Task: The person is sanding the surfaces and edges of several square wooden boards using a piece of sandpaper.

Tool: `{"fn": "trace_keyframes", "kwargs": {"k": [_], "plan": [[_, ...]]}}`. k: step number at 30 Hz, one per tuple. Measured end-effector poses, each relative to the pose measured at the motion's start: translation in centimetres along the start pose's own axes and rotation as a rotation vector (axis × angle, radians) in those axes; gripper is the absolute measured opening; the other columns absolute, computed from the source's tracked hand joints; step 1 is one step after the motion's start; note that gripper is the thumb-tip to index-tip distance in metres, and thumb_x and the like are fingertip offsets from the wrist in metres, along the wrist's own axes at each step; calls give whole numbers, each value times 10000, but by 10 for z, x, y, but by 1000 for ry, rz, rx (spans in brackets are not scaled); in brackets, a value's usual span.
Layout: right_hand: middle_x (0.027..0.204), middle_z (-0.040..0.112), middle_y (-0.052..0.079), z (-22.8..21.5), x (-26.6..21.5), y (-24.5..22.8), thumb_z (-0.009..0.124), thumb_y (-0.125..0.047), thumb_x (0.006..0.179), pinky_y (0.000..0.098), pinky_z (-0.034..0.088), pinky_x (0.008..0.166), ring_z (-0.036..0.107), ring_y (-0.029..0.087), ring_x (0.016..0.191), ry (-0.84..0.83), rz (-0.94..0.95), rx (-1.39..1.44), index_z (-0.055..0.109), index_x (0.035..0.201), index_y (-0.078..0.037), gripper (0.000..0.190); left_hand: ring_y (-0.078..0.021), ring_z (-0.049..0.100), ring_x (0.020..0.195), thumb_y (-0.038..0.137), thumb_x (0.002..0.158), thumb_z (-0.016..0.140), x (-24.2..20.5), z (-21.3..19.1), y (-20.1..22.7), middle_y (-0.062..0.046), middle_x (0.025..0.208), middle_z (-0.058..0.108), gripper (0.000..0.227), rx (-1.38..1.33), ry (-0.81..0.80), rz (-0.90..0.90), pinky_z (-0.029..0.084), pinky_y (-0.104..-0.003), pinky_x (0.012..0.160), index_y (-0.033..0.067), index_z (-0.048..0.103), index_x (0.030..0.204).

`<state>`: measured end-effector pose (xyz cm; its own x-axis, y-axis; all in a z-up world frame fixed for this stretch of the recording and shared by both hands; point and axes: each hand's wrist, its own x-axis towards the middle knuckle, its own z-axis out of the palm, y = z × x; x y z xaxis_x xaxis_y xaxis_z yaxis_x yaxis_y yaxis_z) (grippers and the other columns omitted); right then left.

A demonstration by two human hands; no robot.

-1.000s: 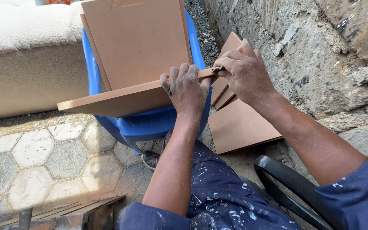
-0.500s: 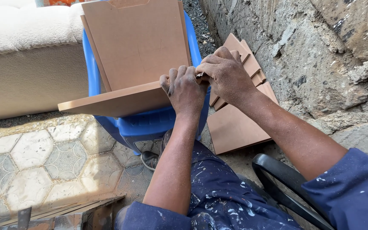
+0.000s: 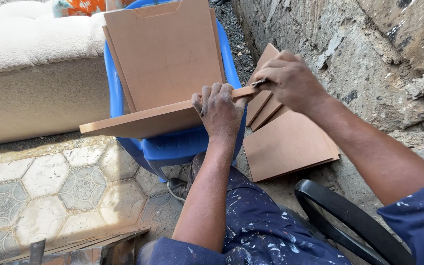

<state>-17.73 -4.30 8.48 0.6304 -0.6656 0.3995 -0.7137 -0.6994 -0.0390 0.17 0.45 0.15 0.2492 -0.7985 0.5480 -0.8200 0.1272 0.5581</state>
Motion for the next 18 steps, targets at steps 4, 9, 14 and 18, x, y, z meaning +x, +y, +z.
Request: {"fn": "trace_keyframes", "kwargs": {"k": [4, 9, 14, 18], "plan": [[1105, 712, -43, -15, -11, 17, 808, -288, 909, 359, 416, 929, 548, 190, 1088, 27, 60, -46, 759, 1119, -207, 230, -201, 514, 920, 308, 799, 880, 7, 3, 4, -25, 803, 494, 313, 18, 23, 0, 291, -471, 986, 136, 619, 822], [1081, 686, -67, 7, -8, 0, 789, -285, 901, 362, 415, 926, 548, 184, 1084, 49, 73, 66, 725, 1069, -213, 194, -192, 531, 961, 367, 719, 934, 5, 18, -16, -19, 868, 549, 397, 34, -22, 36, 301, -439, 1000, 141, 655, 888], [1075, 686, -70, 9, -11, 3, 817, -257, 883, 371, 416, 939, 553, 184, 1076, 76, 79, 61, 729, 1071, -227, 210, -261, 561, 960, 374, 599, 995, 7, -34, -42, -64, 917, 596, 503, 0, 45, -13, 334, -465, 982, 99, 700, 899], [1006, 682, -58, 28, 17, -46, 829, -242, 891, 379, 411, 859, 545, 184, 1017, 132, -63, 12, 757, 1019, -212, 149, -209, 519, 902, 402, 606, 981, 8, -28, -56, -21, 804, 521, 448, 71, 113, -24, 299, -436, 1006, 139, 667, 788]]}}
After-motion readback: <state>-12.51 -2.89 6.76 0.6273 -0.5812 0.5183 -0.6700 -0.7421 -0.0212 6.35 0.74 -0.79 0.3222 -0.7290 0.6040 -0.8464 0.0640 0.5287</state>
